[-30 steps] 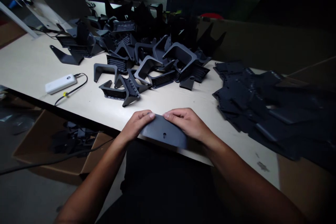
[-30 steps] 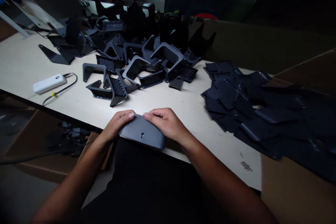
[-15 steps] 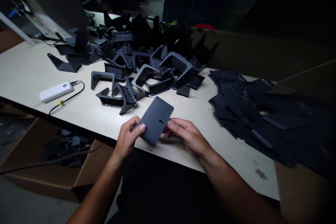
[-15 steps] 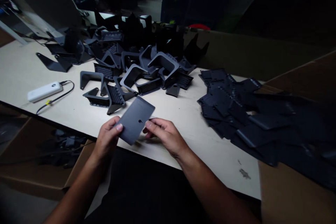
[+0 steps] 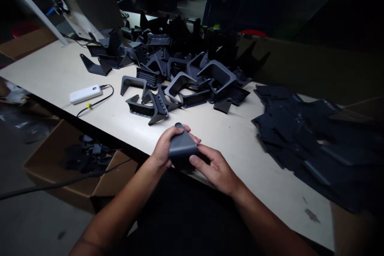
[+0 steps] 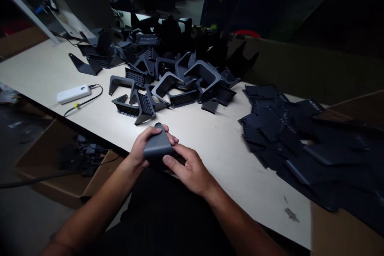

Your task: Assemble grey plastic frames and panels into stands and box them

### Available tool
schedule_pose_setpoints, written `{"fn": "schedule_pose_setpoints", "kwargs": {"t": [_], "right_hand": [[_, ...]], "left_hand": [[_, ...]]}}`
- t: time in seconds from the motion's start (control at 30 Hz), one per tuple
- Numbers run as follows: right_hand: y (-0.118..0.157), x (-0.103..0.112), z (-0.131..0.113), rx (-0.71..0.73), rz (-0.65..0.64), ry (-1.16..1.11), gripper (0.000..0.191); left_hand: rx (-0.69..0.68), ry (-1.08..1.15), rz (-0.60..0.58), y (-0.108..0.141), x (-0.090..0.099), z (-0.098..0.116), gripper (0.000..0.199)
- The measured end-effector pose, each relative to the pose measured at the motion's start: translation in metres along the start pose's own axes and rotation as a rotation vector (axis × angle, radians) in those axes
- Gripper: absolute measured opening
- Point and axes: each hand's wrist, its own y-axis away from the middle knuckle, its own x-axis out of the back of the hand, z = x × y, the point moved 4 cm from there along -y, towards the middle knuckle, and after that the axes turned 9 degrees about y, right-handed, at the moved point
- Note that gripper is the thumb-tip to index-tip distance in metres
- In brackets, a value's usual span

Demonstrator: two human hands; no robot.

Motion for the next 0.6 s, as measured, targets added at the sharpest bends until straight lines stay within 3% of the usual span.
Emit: {"fn": "schedule_pose_setpoints", "kwargs": {"t": [0.13, 0.27, 0.47, 0.6], "right_hand": [[0.005, -0.005, 0.002, 0.029, 0.147, -0.101, 0.045], [0.007, -0.014, 0.004, 0.098, 0.250, -0.112, 0.051], [-0.003, -0.015, -0.002, 0.100, 0.176, -0.102, 0.055], [-0.002, -0.002, 0.002, 0.082, 0.155, -0.035, 0.040]], "left_hand": [[-0.211, -0.087, 0.036, 0.009, -0.010, -0.003, 0.010], [-0.300, -0.158, 0.069, 0.017, -0.015, 0.001, 0.012], [-0.344, -0.142, 0.094, 0.019, -0.013, 0.012, 0.011], [-0.298, -0.040, 0.079, 0.017, -0.007, 0.011, 0.011]]}}
